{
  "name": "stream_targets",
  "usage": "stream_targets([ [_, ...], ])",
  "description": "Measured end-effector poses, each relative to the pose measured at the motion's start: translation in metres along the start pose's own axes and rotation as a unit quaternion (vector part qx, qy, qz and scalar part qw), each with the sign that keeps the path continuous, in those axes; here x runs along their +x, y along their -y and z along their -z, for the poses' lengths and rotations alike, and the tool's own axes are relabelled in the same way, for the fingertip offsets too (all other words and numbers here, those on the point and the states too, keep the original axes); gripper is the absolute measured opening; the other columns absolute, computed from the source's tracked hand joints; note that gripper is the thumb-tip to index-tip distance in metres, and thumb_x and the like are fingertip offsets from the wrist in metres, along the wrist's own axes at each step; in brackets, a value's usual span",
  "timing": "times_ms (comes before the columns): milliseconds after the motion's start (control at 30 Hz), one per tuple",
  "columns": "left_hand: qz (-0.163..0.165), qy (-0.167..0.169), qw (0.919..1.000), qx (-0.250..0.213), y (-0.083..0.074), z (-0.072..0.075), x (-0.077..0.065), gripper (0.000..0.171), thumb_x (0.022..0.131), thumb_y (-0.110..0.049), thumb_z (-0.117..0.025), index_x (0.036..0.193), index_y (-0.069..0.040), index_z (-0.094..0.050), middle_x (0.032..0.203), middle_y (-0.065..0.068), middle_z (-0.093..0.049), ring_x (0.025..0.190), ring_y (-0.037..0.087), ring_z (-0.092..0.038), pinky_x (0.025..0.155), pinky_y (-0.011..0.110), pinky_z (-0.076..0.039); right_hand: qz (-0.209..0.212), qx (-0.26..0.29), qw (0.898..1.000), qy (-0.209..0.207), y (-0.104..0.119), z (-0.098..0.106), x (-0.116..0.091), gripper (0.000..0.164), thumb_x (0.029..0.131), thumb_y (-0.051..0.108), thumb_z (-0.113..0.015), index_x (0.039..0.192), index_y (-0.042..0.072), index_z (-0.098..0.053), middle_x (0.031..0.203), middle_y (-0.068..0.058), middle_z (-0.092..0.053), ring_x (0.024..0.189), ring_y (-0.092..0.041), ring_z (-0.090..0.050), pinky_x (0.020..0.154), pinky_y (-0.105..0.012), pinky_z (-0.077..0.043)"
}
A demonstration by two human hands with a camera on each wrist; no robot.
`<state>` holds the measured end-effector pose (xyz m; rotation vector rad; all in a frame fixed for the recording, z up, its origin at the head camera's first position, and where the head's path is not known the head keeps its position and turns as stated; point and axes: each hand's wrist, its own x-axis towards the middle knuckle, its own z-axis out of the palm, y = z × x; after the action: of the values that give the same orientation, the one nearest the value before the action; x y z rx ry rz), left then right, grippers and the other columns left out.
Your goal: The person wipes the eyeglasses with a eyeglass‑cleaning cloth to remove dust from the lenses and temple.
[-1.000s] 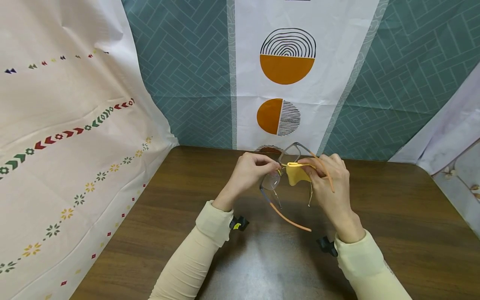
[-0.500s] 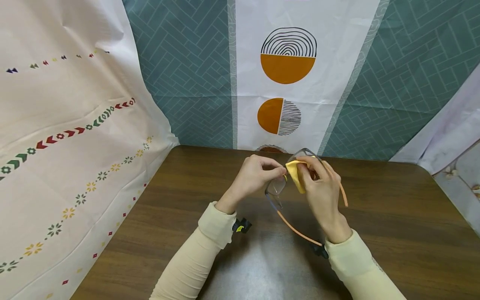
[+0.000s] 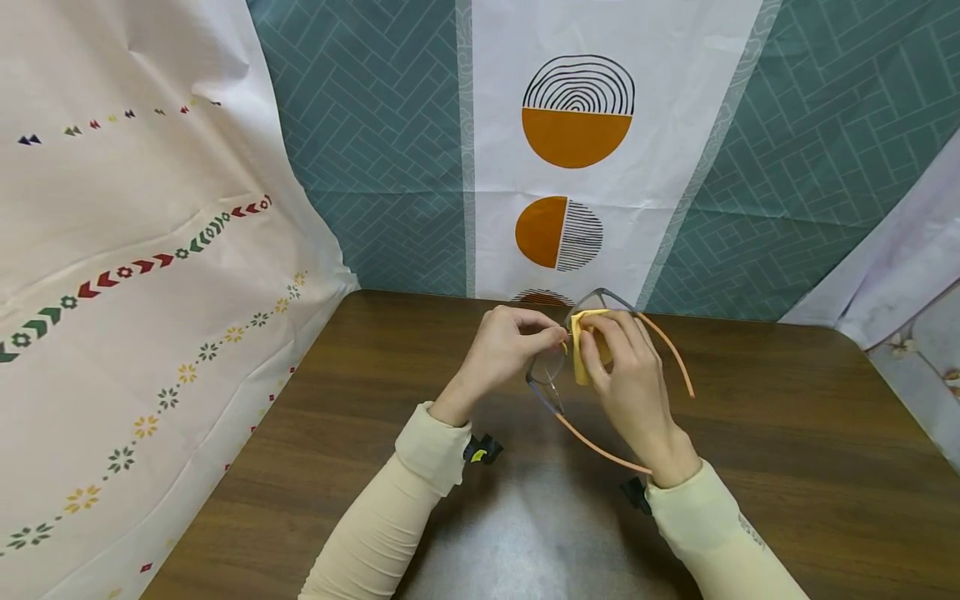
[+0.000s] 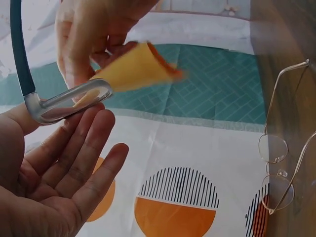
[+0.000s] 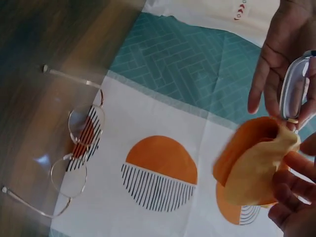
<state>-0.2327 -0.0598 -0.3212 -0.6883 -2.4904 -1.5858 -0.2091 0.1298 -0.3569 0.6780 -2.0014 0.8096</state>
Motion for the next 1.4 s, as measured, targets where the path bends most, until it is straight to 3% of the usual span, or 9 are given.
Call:
stream_targets([
  [200,-0.013,-0.015,0.9998,0.003,0.0000,0.0033,0.0001,0.014,0.095,-0.021,-0.076,0.094,-0.009,-0.084,0.084,0.000,-0.078,0.079,0.010,-0.068,0.070,0.026,-0.055,0.006,0.015,1.000,0.008,0.0009,-0.0038,-0.0005,0.035,0.089,0.002,-0.080,0.121,-0.005,-0.067,0.122,-0.020,-0.063,0.105,-0.040,-0.055,0.094,-0.050,-0.043],
  [467,-0.039,-0.013,0.9981,0.045,-0.0035,-0.0012,-0.0014,0.013,0.097,-0.019,-0.076,0.097,-0.008,-0.083,0.091,0.000,-0.079,0.078,0.009,-0.066,0.068,0.022,-0.053,-0.022,0.016,1.000,-0.009,0.0057,-0.0078,-0.0046,0.031,0.092,0.001,-0.077,0.120,-0.007,-0.065,0.120,-0.023,-0.062,0.109,-0.041,-0.057,0.096,-0.047,-0.045],
  [833,-0.045,-0.026,0.9952,0.083,-0.0051,-0.0038,-0.0034,0.012,0.097,-0.019,-0.073,0.097,-0.011,-0.082,0.085,-0.005,-0.076,0.065,0.007,-0.059,0.058,0.020,-0.048,0.049,-0.019,0.997,-0.050,0.0055,-0.0097,-0.0069,0.029,0.087,-0.018,-0.063,0.112,-0.007,-0.071,0.106,-0.021,-0.069,0.096,-0.040,-0.063,0.081,-0.049,-0.047],
  [1000,-0.046,-0.025,0.9954,0.080,-0.0037,-0.0033,-0.0030,0.012,0.098,-0.017,-0.072,0.097,-0.011,-0.082,0.084,-0.005,-0.076,0.063,0.008,-0.057,0.056,0.021,-0.046,0.053,-0.026,0.997,-0.043,0.0050,-0.0093,-0.0066,0.029,0.088,-0.017,-0.065,0.113,-0.005,-0.072,0.106,-0.019,-0.070,0.097,-0.039,-0.064,0.082,-0.050,-0.047],
  [1400,-0.039,-0.015,0.9977,0.054,-0.0012,-0.0003,-0.0012,0.012,0.098,-0.018,-0.073,0.095,-0.010,-0.082,0.088,-0.003,-0.078,0.069,0.009,-0.057,0.060,0.020,-0.046,0.035,0.021,0.999,-0.018,0.0009,-0.0015,-0.0002,0.027,0.087,-0.022,-0.065,0.106,-0.006,-0.076,0.100,-0.018,-0.069,0.092,-0.037,-0.062,0.086,-0.047,-0.043],
])
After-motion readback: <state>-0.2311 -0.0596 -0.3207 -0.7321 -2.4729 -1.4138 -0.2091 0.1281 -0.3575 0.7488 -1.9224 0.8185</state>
